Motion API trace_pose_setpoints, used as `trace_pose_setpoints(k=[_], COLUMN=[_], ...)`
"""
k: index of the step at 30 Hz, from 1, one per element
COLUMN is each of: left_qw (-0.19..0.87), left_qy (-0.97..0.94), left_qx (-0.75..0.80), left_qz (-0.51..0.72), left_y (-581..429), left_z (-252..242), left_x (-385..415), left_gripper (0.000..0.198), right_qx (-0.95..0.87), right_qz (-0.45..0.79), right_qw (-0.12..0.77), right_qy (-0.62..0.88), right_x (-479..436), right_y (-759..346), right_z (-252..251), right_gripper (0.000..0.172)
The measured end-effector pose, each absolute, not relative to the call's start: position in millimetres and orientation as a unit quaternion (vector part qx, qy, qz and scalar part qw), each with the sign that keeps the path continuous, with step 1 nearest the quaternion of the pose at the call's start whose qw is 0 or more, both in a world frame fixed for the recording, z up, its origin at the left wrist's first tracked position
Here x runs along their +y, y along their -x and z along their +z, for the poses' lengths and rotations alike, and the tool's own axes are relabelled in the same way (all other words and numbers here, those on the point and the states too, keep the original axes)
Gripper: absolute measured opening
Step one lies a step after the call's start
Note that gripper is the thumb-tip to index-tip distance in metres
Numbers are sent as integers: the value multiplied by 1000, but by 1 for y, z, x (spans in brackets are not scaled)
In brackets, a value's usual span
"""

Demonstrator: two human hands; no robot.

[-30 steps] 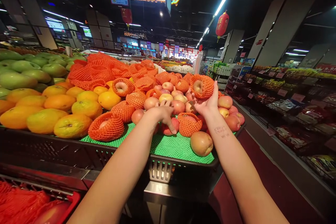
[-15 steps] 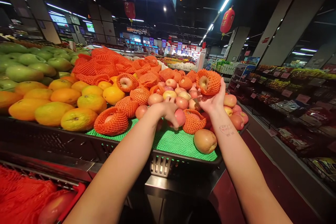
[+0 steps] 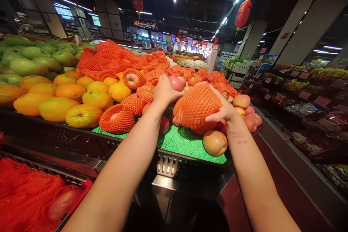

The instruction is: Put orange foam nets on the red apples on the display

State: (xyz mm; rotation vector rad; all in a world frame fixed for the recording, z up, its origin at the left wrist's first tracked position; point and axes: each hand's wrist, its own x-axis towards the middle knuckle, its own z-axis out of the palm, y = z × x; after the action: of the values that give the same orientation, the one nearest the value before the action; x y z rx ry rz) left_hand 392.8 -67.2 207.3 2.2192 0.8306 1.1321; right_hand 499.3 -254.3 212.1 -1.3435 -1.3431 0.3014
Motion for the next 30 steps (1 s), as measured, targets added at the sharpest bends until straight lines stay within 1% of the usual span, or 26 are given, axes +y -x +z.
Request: trace_pose_setpoints(k=[2, 4, 8, 12, 15, 19, 20, 21, 24, 25, 27, 30], left_qw=[242, 232, 217, 209, 209, 209, 209, 209, 207, 207, 208, 209], left_qy=[-800, -791, -779, -772, -772, -783, -786, -788, -788, -787, -784, -779], left_qx=[326, 334, 334, 332, 330, 324, 320, 316, 310, 309, 310, 302], left_qz=[442, 457, 484, 500, 500, 488, 486, 485, 490, 492, 497, 508], left_y=[-394, -395, -397, -399, -399, -397, -397, -397, -398, -398, -399, -400], left_z=[208, 208, 207, 207, 208, 209, 209, 209, 208, 208, 208, 207], left_x=[-67, -66, -64, -63, -64, -68, -69, -70, -72, -72, -71, -70], left_gripper=[77, 80, 80, 82, 83, 82, 82, 82, 81, 81, 81, 81], right_qx=[-650, -687, -703, -728, -750, -773, -776, -777, -772, -771, -769, -772], right_qz=[143, 161, 196, 251, 267, 263, 264, 263, 260, 261, 270, 286], right_qw=[476, 397, 303, 254, 227, 223, 225, 225, 225, 229, 237, 236], right_qy=[575, 586, 613, 585, 561, 533, 527, 526, 534, 535, 529, 516], right_x=[-255, -253, -250, -250, -248, -242, -240, -239, -238, -239, -244, -248], right_y=[-498, -497, -499, -501, -501, -495, -492, -490, -486, -486, -487, -487], right_z=[214, 213, 208, 204, 202, 203, 203, 203, 206, 208, 213, 217], right_gripper=[90, 86, 85, 85, 83, 97, 93, 83, 38, 29, 23, 23])
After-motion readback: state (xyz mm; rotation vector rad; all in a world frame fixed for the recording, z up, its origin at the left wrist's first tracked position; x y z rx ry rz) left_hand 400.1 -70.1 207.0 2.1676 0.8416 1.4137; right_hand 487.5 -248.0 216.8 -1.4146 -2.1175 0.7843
